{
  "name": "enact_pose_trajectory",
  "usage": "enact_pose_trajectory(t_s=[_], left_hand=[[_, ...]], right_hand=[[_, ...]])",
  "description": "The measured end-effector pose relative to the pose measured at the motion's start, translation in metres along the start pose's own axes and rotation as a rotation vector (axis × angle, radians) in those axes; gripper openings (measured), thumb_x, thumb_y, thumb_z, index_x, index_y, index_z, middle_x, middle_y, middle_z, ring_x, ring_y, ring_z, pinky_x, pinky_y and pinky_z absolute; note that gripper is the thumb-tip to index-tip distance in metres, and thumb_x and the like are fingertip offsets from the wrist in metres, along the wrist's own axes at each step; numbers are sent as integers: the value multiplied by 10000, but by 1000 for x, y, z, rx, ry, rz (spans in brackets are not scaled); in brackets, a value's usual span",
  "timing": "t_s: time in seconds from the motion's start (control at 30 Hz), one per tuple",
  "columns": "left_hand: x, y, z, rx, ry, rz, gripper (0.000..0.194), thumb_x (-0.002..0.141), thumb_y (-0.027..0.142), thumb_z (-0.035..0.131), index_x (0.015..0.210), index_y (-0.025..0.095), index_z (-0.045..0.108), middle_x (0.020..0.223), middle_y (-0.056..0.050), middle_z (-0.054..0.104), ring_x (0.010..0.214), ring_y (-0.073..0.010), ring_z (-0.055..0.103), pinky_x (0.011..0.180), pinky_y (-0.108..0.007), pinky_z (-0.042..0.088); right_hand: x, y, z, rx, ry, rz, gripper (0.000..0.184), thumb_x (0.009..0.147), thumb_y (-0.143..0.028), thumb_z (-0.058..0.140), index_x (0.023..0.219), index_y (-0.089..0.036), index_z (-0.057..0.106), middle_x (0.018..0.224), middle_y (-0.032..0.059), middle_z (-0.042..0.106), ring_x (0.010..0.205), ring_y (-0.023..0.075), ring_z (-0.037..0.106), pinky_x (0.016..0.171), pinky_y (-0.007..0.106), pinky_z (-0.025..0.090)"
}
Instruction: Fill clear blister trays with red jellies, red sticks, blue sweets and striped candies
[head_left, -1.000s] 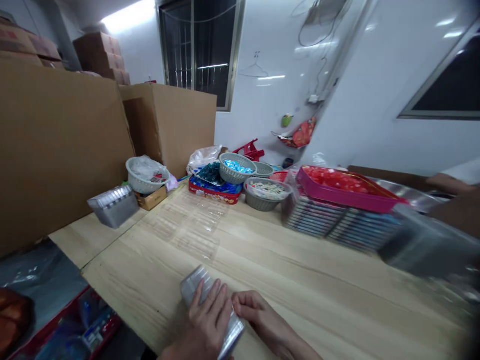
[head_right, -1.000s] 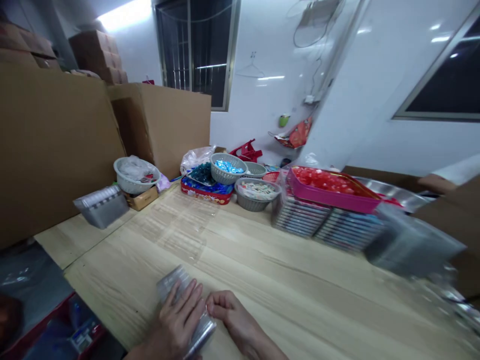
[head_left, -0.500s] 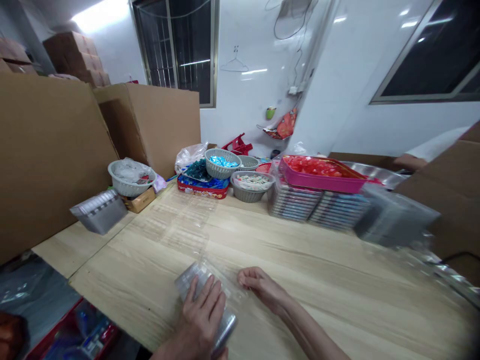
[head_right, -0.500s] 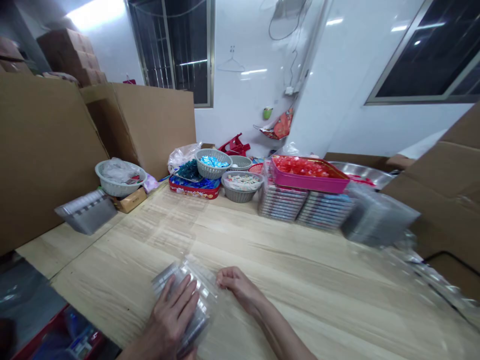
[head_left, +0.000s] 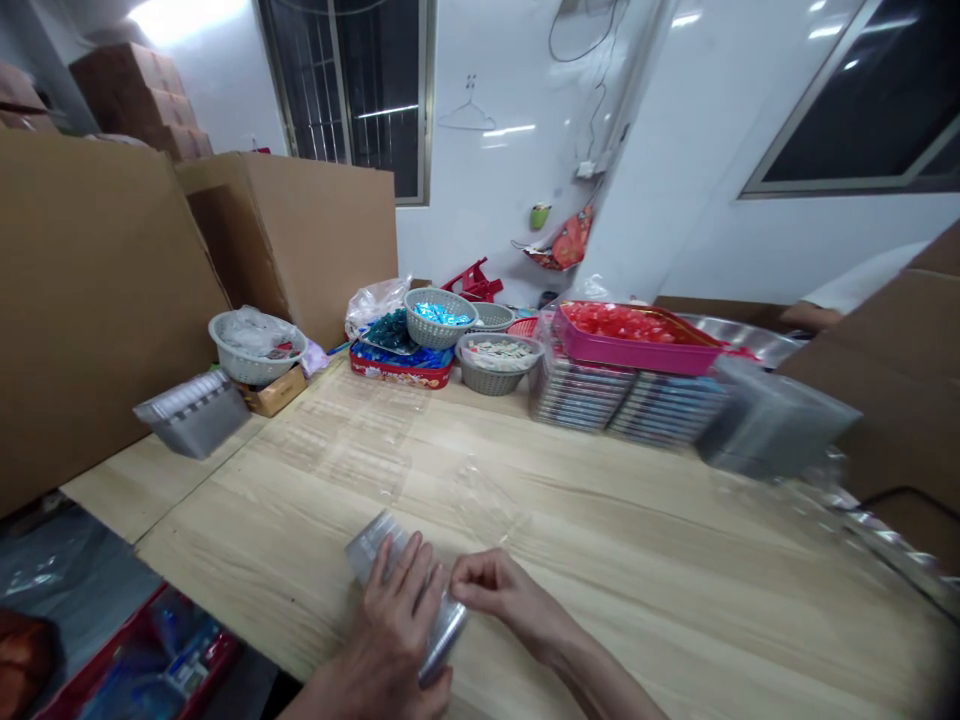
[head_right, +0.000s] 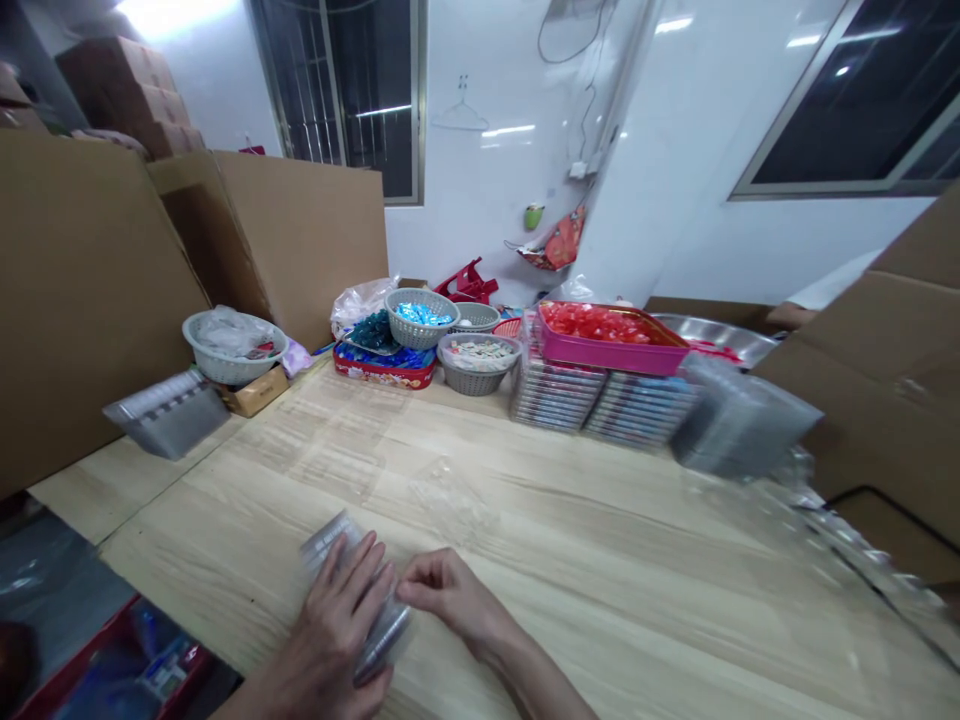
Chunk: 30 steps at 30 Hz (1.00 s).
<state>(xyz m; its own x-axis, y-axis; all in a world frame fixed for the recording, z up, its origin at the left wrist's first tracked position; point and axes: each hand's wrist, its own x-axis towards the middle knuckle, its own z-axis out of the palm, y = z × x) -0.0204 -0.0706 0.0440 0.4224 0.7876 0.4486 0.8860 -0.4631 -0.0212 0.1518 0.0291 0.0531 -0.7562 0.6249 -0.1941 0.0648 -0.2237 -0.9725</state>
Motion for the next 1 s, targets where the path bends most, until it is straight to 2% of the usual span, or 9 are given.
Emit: enact_pose_trajectory(t_s=[0.2, 0.3, 0.4, 0.5, 0.63, 0.73, 0.83, 0.9, 1.0], left_hand=[[-3, -3, 5, 11, 76, 49, 703, 667, 366, 531, 1285, 38, 459, 1346, -226, 460, 1303, -396, 323, 1027, -604, 284], [-5, -5, 11, 17, 156, 64, 670, 671, 374, 515, 1250, 37, 495, 1298, -229, 507, 1283, -394, 357, 1026, -603, 283], [-9, -9, 16, 73, 166, 106, 590, 714, 361, 475, 1208, 40, 526, 1278, -227, 525, 1282, -389, 360, 1030, -603, 272], [-15, -17, 21, 117, 205, 163, 487, 787, 376, 461, 1140, 57, 563, 1255, -209, 548, 1278, -381, 369, 1054, -590, 247], [-27, -32, 21, 161, 334, 187, 304, 807, 114, 444, 1069, 115, 598, 1188, -124, 614, 1258, -312, 420, 1096, -546, 223], [-40, -43, 15, 197, 293, 201, 361, 810, 37, 383, 1084, 128, 600, 1189, -94, 623, 1252, -285, 436, 1107, -532, 226], [-50, -51, 10, 211, 287, 226, 346, 835, 57, 380, 1087, 137, 603, 1190, -82, 626, 1241, -280, 452, 1111, -535, 224], [-52, -53, 10, 218, 292, 237, 335, 834, 61, 398, 1081, 145, 608, 1205, -76, 618, 1235, -276, 461, 1117, -536, 213], [-48, -53, 17, 217, 358, 230, 293, 836, 78, 421, 1039, 151, 619, 1264, -82, 576, 1232, -268, 468, 1120, -532, 221]], right_hand=[[-1, 5, 16, 181, 27, 38, 374, 593, -434, 733, 525, -150, 499, 514, -58, 416, 540, 82, 316, 565, 243, 220], [-4, 10, 20, 124, 97, 25, 382, 646, -447, 690, 543, -169, 451, 537, -62, 371, 556, 90, 303, 558, 243, 218], [-6, 16, 23, 12, 172, 10, 377, 691, -484, 631, 577, -182, 436, 575, -53, 360, 592, 107, 318, 573, 247, 240], [-2, 21, 15, -22, 257, 19, 309, 695, -450, 598, 611, -182, 468, 597, -43, 395, 619, 122, 353, 604, 254, 268], [11, 29, -15, -110, 326, 28, 252, 697, -406, 536, 597, -187, 462, 575, -38, 404, 600, 126, 373, 604, 261, 278], [15, 32, -44, -396, 378, 12, 270, 723, -419, 489, 577, -195, 452, 584, -13, 440, 598, 145, 417, 606, 280, 305], [13, 28, -62, -832, 575, -71, 258, 764, -413, 488, 775, -172, 580, 822, 84, 582, 776, 217, 526, 710, 326, 355], [12, 25, -62, -1023, 626, -103, 353, 783, -448, 503, 988, -173, 590, 1023, 133, 596, 944, 266, 536, 807, 361, 357], [16, 26, -47, -1200, 529, -28, 540, 740, -537, 552, 1115, -150, 557, 1088, 171, 604, 1012, 319, 526, 870, 412, 342]])
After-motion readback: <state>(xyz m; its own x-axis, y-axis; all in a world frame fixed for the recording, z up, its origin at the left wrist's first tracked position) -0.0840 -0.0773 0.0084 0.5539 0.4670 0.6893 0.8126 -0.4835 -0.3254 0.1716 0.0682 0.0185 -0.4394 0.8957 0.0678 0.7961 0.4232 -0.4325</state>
